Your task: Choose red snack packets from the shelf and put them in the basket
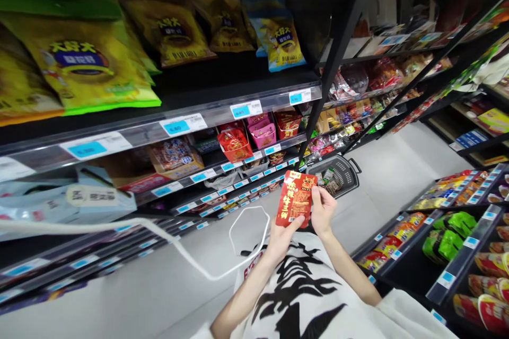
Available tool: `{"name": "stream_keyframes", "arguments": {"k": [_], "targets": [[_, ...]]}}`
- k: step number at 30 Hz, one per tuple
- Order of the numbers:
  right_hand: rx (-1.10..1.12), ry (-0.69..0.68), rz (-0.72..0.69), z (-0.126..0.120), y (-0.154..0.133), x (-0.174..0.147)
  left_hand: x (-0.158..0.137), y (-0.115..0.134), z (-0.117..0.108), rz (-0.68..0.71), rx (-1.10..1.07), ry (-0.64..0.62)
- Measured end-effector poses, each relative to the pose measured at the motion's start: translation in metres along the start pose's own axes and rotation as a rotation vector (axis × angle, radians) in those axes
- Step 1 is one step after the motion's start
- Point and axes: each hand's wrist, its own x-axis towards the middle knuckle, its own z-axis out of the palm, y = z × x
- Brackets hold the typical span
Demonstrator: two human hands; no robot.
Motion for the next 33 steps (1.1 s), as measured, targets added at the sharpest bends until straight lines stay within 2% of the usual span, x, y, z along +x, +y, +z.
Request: {"name": "stream_keyframes", "arguments": {"k": [10, 19, 33], "targets": [[0.022, 0.023, 0.045, 0.001, 0.014, 0.008, 0.005, 0.002, 0.003, -0.057, -0.007, -0.021], [-0.003, 0.066, 0.024, -0.003, 0.021, 0.011, 0.005, 0.005, 0.006, -0.037, -0.012, -0.029], [0.055, 0.095, 0.012, -0.009, 0.015, 0.019, 0.003, 0.005, 0.004, -0.020, 0.010, -0.077]]}}
